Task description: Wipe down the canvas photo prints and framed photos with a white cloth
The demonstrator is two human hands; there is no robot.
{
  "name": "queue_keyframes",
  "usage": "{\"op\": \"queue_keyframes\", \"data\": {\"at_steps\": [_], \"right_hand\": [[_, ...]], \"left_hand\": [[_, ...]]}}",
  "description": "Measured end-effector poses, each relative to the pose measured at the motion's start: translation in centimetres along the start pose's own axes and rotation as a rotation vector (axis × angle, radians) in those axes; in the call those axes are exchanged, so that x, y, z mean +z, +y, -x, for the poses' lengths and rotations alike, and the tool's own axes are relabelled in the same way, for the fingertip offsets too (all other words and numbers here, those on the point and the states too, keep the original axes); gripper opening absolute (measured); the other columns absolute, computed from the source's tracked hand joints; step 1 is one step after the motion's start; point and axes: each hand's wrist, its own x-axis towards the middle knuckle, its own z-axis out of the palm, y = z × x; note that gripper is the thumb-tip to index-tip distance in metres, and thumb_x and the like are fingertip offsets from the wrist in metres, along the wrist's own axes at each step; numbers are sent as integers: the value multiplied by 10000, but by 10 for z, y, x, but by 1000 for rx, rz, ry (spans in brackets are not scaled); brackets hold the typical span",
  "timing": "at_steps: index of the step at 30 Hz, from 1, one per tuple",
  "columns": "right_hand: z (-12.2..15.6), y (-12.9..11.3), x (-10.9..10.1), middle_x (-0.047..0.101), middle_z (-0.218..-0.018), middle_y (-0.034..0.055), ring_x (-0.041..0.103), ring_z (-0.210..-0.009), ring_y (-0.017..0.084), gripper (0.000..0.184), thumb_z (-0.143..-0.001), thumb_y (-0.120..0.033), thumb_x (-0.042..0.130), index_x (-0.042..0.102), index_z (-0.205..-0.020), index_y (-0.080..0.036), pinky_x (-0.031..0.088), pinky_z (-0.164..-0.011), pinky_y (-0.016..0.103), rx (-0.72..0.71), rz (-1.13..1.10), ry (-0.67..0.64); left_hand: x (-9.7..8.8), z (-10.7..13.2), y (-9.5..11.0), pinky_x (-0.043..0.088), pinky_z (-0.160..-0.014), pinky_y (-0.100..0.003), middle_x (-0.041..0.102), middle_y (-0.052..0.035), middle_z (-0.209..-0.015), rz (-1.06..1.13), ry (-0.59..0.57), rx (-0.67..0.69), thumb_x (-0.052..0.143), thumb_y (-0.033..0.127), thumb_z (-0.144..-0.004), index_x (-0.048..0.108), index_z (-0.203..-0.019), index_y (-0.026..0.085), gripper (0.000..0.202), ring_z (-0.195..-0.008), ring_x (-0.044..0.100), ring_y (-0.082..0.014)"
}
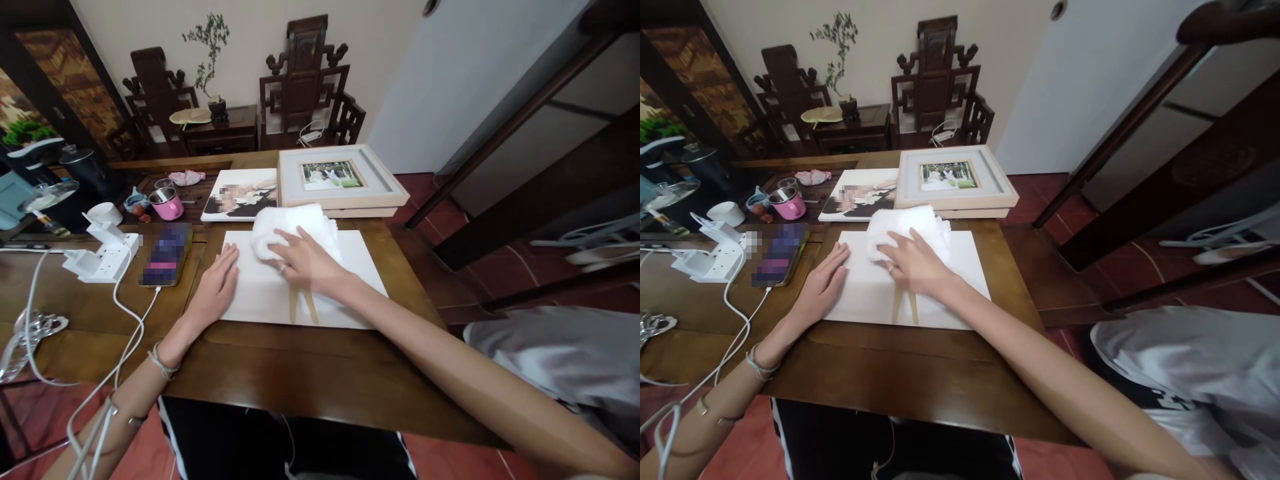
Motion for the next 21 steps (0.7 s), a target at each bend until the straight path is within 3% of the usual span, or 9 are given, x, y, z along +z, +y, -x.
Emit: {"op": "queue_keyframes", "data": {"at_steps": [4,8,12,16,21], "right_hand": [[-7,-25,7,511,-1386,162,269,-1397,326,347,-895,-154,449,591,-1212,-153,161,-1099,636,-31,51,-54],[27,-58,3,434,-1455,140,275,-1395,327,354,-848,-146,497,614,-1179,-190,143,-1102,646,-152,-24,-123],[63,-78,-10,514,-1396,117,340,-1368,296,315,-820,-152,528,633,-1112,-203,185,-1117,603,-191,-159,-182],[67,-64,-13,605,-1298,81,353,-1365,265,328,-798,-112,526,636,-1085,-226,230,-1119,571,-174,-172,-190],[35,-12,-5,578,-1306,150,360,-1359,282,348,-845,-106,468,600,-1165,-145,224,-1129,549,-50,-47,7]], "left_hand": [[0,-1,-1,248,-1161,-487,476,-136,-1430,29,-23,0,338,345,-970,492,-1351,143,458,-1376,373,-235],[0,-1,0,241,-1165,-472,476,-136,-1432,45,-32,-4,291,335,-979,480,-1359,140,467,-1379,369,-218],[-1,-1,0,233,-1165,-480,489,-166,-1415,9,-51,1,302,324,-970,535,-1301,106,460,-1378,372,-230],[0,0,-2,228,-1158,-508,467,-165,-1432,-28,-71,27,401,309,-929,541,-1295,128,432,-1381,364,-254],[0,1,-2,225,-1149,-534,473,-158,-1429,9,-49,17,442,312,-920,541,-1294,151,418,-1379,368,-256]]}}
